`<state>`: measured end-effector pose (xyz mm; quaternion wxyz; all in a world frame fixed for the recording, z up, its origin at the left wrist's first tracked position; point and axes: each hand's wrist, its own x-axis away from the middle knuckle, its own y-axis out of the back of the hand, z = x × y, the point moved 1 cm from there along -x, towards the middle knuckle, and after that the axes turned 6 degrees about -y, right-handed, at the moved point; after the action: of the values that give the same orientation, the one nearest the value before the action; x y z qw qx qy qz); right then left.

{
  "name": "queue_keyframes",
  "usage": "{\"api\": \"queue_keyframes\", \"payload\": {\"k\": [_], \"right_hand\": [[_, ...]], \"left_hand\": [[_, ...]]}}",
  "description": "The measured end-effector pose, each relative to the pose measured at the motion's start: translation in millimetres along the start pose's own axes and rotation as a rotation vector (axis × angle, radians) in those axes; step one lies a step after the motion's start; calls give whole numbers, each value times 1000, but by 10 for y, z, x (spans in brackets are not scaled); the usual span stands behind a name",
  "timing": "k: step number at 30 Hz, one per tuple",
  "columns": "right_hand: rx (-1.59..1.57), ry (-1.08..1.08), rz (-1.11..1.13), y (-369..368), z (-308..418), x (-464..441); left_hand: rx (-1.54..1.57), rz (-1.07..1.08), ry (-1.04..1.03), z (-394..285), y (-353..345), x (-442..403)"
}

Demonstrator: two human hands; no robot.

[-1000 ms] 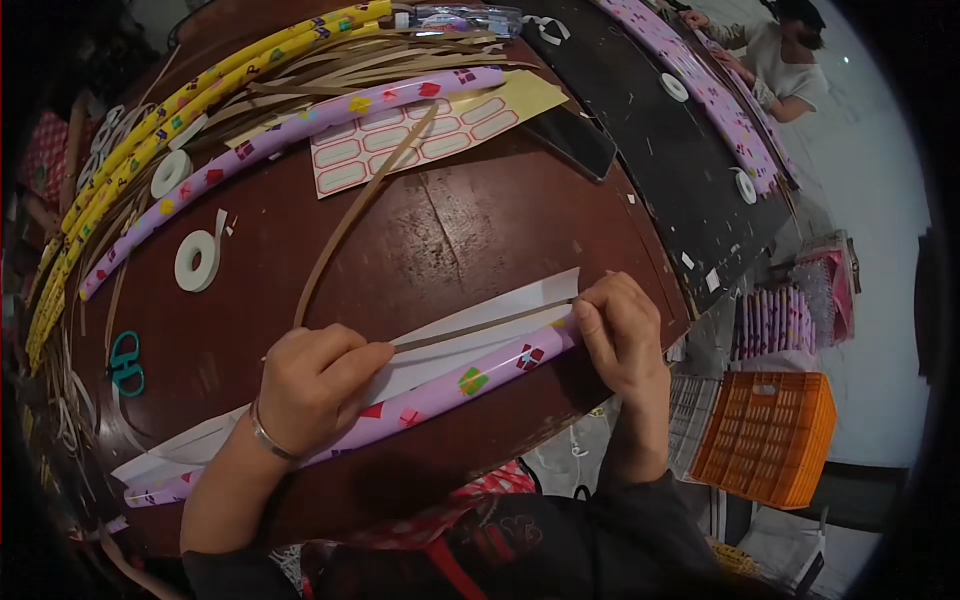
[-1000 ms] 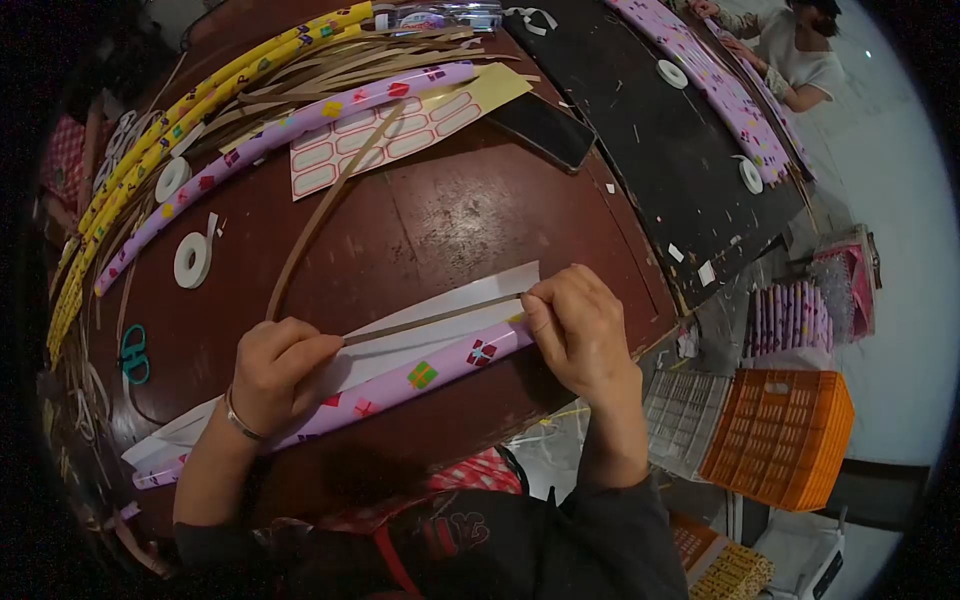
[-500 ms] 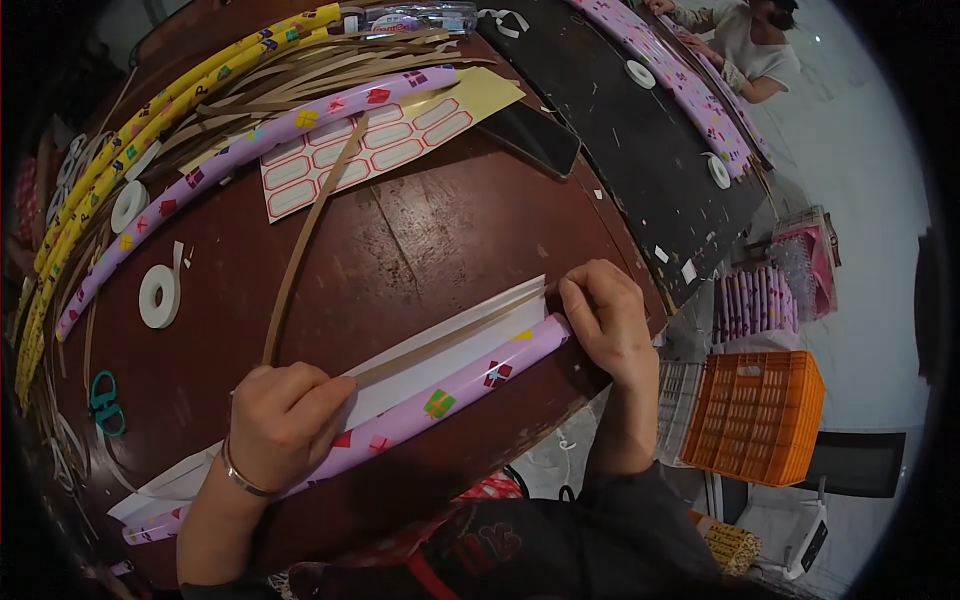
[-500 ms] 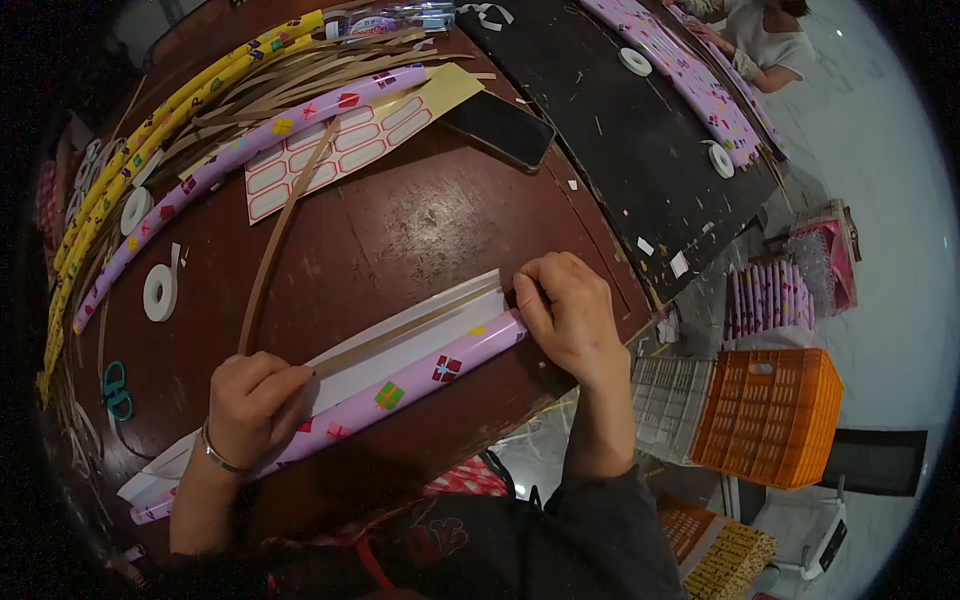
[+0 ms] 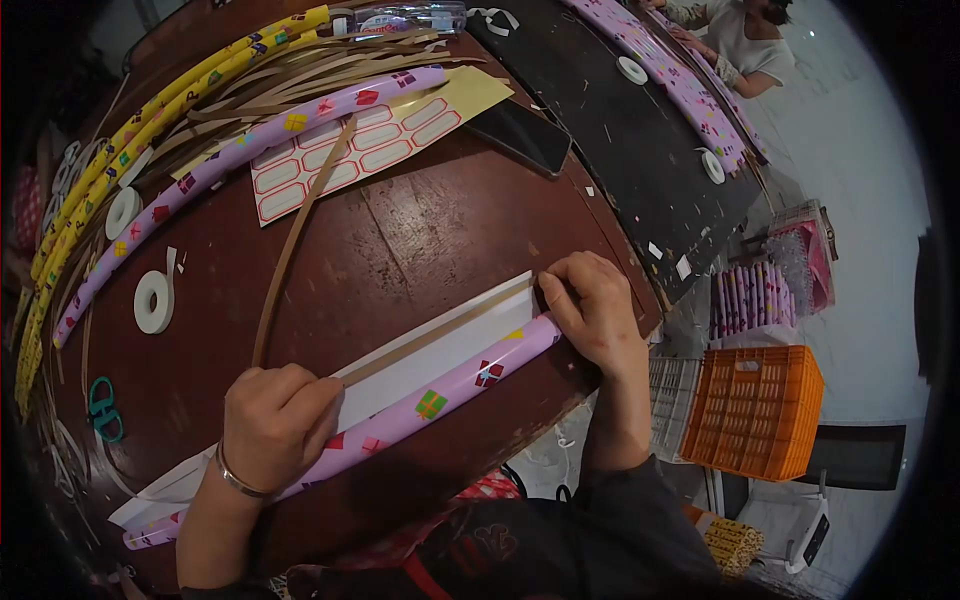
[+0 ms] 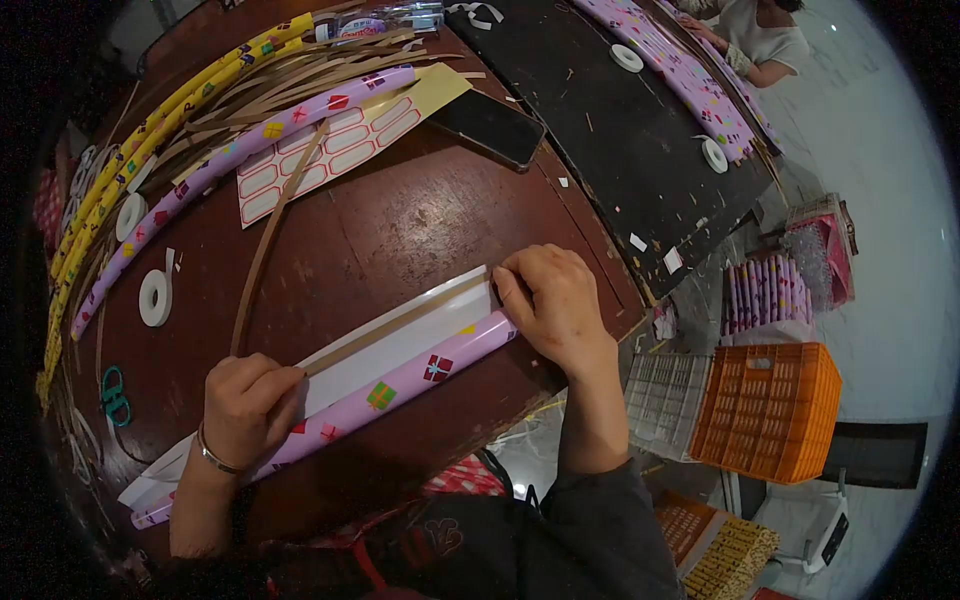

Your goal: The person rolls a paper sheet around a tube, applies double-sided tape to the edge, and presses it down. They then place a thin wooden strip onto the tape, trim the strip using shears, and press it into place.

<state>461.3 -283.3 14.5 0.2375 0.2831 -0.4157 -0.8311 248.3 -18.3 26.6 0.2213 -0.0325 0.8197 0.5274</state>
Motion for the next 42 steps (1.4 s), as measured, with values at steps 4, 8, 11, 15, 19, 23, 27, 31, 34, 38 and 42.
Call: {"api": "queue_keyframes", "payload": {"k": [4, 8, 11, 15, 19, 23, 27, 31, 34, 38, 42], "right_hand": [[25, -2, 32, 8, -8, -38], [46, -1, 59, -2, -14, -67], [52, 9, 57, -8, -16, -74], [47, -4, 78, 4, 5, -96], [70, 12, 95, 4, 2, -117], [81, 6, 113, 10, 1, -127], [77, 17, 119, 14, 2, -130], [82, 28, 150, 23, -8, -132], [81, 37, 158, 17, -38, -126], [73, 50, 171, 20, -51, -128], [83, 56, 185, 21, -43, -134]], "left_hand": [[5, 1, 8, 10, -21, 11], [1, 22, 18, 10, -12, 20], [0, 21, 22, 11, -19, 19], [1, 27, 33, 13, -24, 22], [-6, 33, 39, 11, -26, 24], [-6, 37, 46, 13, -34, 24], [-2, 43, 47, 19, -42, 24], [-7, 47, 54, 13, -43, 21], [-5, 50, 54, 13, -40, 22], [2, 52, 57, 16, -43, 27], [5, 51, 68, 14, -43, 32]]}}
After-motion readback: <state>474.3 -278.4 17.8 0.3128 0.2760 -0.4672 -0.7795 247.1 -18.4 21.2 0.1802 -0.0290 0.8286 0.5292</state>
